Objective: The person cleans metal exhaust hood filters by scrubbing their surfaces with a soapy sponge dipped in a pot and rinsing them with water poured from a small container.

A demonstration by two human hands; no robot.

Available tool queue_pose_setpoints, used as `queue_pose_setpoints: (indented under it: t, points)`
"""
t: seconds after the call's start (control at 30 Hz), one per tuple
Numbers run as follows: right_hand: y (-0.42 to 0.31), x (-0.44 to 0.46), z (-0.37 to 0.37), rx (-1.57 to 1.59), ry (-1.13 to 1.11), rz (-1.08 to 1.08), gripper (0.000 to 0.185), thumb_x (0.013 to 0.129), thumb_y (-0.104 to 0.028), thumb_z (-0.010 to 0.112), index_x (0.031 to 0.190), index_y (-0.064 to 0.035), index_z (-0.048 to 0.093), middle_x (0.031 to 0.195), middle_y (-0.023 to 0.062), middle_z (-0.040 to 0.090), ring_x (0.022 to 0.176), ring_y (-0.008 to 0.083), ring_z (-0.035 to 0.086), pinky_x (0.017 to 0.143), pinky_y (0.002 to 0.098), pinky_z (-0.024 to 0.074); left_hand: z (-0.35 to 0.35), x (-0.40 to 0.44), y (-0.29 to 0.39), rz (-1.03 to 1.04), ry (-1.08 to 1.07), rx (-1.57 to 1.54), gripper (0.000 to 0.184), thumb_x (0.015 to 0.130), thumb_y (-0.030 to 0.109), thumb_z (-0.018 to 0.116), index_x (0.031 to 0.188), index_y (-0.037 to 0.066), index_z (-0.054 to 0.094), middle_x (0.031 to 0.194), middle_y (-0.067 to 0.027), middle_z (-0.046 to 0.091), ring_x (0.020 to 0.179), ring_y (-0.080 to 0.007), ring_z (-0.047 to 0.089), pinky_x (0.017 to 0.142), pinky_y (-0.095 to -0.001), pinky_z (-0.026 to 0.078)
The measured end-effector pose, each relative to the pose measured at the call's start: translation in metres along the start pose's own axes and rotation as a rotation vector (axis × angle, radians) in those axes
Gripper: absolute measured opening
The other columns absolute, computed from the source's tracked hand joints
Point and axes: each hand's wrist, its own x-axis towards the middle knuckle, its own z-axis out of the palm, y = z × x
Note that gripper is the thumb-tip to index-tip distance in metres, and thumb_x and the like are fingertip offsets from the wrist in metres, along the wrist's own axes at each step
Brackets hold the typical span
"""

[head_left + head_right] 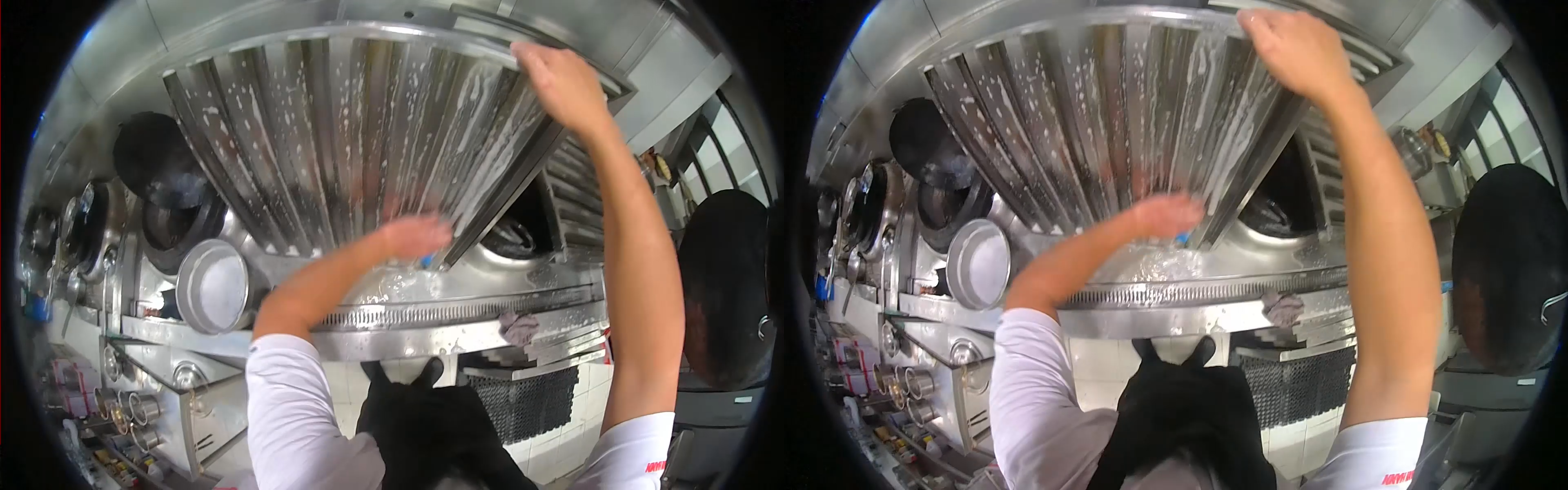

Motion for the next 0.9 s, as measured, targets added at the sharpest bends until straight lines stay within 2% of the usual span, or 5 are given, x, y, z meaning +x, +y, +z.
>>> queue_pose_setpoints:
  t: [0.17, 0.43, 0.57, 0.77, 0.9]
  points:
    - [0.013, 0.007, 0.013, 0.117, 0.073, -0.002, 0.055, 0.096, -0.049, 0.037, 0.122, -0.0123, 0.068, 0.114, 0.0178, 0.069, 0.110, 0.0397, 0.061, 0.094, 0.0428, 0.0466, -0.088, 0.025, -0.068, -0.264, 0.153, 0.127, 0.035, 0.074, 0.029, 0.065, 0.105, 0.013, 0.065, 0.112, -0.0016, 0.054, 0.118, -0.0231, 0.050, 0.090, -0.0403, 0.040]
    - [0.000, 0.002, 0.007, 0.041, 0.073, -0.019, 0.049, 0.095, -0.046, 0.034, 0.102, -0.0131, 0.069, 0.102, 0.0197, 0.069, 0.098, 0.0436, 0.062, 0.084, 0.0516, 0.0486, 0.097, -0.013, 0.127, -0.149, 0.000, -0.098, 0.013, 0.077, 0.024, 0.059, 0.082, 0.015, 0.067, 0.092, -0.0018, 0.058, 0.102, -0.0211, 0.052, 0.083, -0.0373, 0.043]
    - [0.000, 0.002, 0.012, 0.052, 0.069, -0.027, 0.046, 0.095, -0.043, 0.032, 0.098, -0.0157, 0.069, 0.098, 0.0195, 0.069, 0.093, 0.0435, 0.063, 0.081, 0.0530, 0.0482, 0.066, -0.013, 0.086, -0.180, 0.034, -0.237, 0.012, 0.076, 0.025, 0.058, 0.083, 0.017, 0.064, 0.092, -0.0009, 0.057, 0.101, -0.0205, 0.052, 0.081, -0.0376, 0.042]
    - [-0.002, 0.005, -0.001, 0.046, -0.086, 0.003, 0.045, 0.096, -0.042, 0.034, 0.108, -0.0148, 0.069, 0.101, 0.0169, 0.070, 0.098, 0.0408, 0.062, 0.083, 0.0504, 0.0472, -0.139, 0.060, -0.128, -0.436, 0.596, 0.161, 0.015, 0.072, 0.026, 0.062, 0.086, 0.021, 0.062, 0.094, 0.0026, 0.056, 0.093, -0.0193, 0.053, 0.079, -0.0420, 0.036]
    - [0.007, 0.006, 0.002, 0.053, -0.032, -0.130, 0.037, 0.094, -0.035, 0.036, 0.101, -0.0151, 0.067, 0.100, 0.0135, 0.071, 0.094, 0.0388, 0.064, 0.080, 0.0507, 0.0492, -0.178, 0.087, -0.171, -0.517, 0.705, 0.333, 0.015, 0.072, 0.023, 0.063, 0.087, 0.020, 0.061, 0.091, 0.0017, 0.055, 0.089, -0.0204, 0.054, 0.080, -0.0392, 0.033]
